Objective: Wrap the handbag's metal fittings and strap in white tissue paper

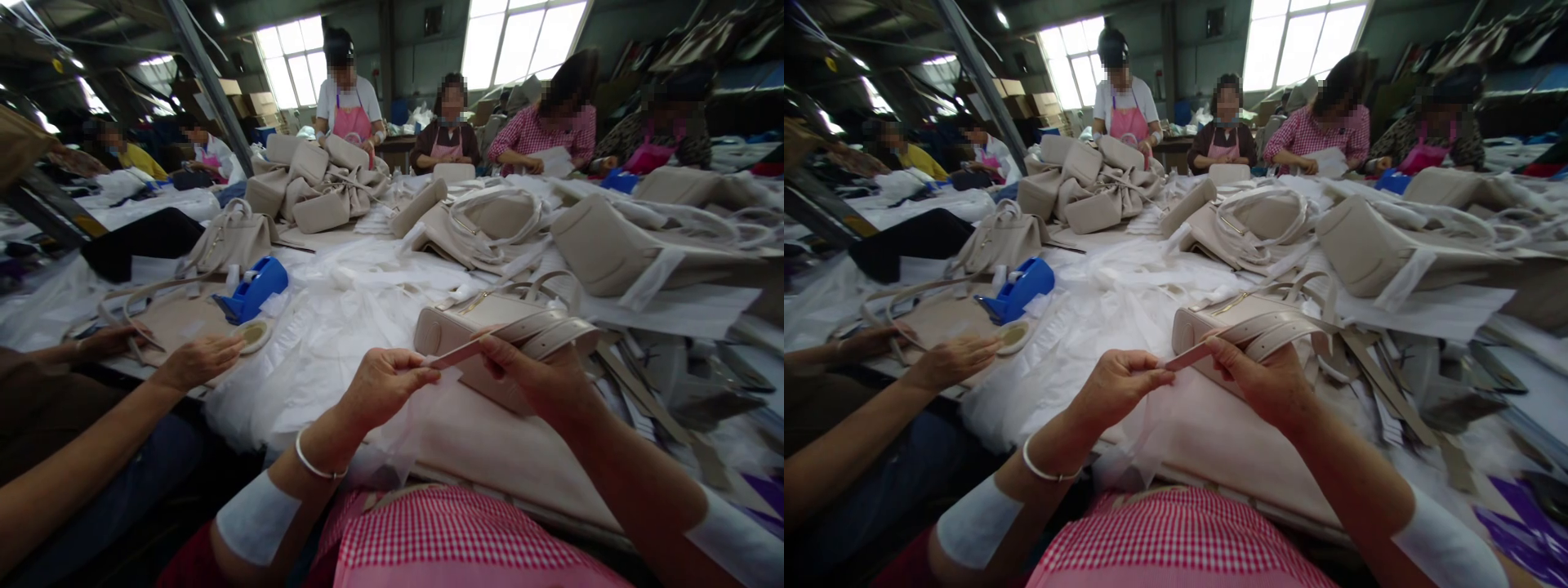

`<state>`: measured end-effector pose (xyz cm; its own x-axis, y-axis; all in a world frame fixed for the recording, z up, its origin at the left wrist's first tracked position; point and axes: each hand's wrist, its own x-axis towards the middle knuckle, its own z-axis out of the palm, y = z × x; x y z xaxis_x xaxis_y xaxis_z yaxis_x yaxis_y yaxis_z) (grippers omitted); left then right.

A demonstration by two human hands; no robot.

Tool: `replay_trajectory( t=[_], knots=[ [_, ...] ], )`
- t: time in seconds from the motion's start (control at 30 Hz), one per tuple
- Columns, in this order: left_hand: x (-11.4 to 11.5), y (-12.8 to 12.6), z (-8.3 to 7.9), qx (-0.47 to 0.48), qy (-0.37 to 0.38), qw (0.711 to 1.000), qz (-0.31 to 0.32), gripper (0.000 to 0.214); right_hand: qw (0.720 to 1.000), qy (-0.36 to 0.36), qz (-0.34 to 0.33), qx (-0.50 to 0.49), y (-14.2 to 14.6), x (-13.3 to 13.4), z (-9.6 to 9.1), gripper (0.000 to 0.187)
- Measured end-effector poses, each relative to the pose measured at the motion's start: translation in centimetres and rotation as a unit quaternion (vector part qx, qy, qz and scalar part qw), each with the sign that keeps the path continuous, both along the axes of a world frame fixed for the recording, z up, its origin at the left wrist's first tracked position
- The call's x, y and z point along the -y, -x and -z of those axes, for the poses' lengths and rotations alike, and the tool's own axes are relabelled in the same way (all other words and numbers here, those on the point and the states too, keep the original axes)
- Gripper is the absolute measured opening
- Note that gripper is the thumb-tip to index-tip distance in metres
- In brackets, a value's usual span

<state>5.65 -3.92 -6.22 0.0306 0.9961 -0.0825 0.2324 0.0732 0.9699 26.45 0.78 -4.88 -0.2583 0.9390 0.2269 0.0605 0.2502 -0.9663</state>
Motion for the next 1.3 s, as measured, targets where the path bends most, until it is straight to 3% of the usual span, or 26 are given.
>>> replay_trajectory(
  t=[0.2,0.27,0.37,0.43,0.5,0.57,0.63,0.7,0.77,0.83,0.93,1.1,1.3],
  knots=[
    [0.0,-0.7,-0.4,0.015,-0.014,0.999,0.028,0.02,0.993,0.079,-0.08,0.032,0.5,0.5,2.0,0.029],
    [0.1,-0.5,-0.3,-0.003,-0.02,0.999,0.04,0.02,0.986,0.148,-0.065,-0.027,-0.2,-0.4,2.1,0.035],
    [0.2,-0.2,-0.1,-0.009,-0.001,0.999,0.051,0.019,0.954,0.243,0.007,-0.177,-1.1,-2.2,1.9,0.037],
    [0.1,-0.3,0.0,0.003,0.023,0.998,0.059,0.021,0.953,0.231,0.047,-0.19,-1.1,-2.7,1.6,0.035],
    [-0.1,-0.8,-0.1,0.003,0.032,0.997,0.067,0.021,0.98,0.155,0.059,-0.109,-0.3,-2.2,1.5,0.031],
    [-0.4,-1.5,-0.2,-0.012,0.009,0.998,0.066,0.021,0.999,0.042,0.008,0.011,0.6,-1.1,1.3,0.024],
    [-0.7,-2.0,-0.1,-0.013,-0.026,0.998,0.063,0.023,0.991,-0.05,-0.07,0.107,1.1,-0.3,1.2,0.018],
    [-1.0,-2.2,0.1,0.009,-0.032,0.998,0.062,0.026,0.979,-0.075,-0.124,0.144,0.8,-0.1,1.1,0.019],
    [-1.3,-1.9,0.3,0.056,-0.006,0.997,0.057,0.024,0.984,-0.03,-0.131,0.114,-0.1,-0.4,1.3,0.027],
    [-1.7,-1.6,0.6,0.135,0.03,0.99,0.039,0.023,0.992,0.063,-0.097,0.043,-0.9,-0.6,1.9,0.037],
    [-2.2,-1.7,0.9,0.289,0.071,0.954,0.024,0.022,0.983,0.175,-0.051,-0.016,-0.9,0.0,2.9,0.04],
    [-2.6,-3.3,0.6,0.416,0.108,0.901,0.06,0.022,0.986,0.137,-0.091,0.019,1.1,1.7,3.1,0.023],
    [-2.4,-4.4,1.1,0.384,0.076,0.919,0.047,0.026,0.982,0.156,-0.102,-0.018,1.6,1.6,2.3,0.015]
  ],
)
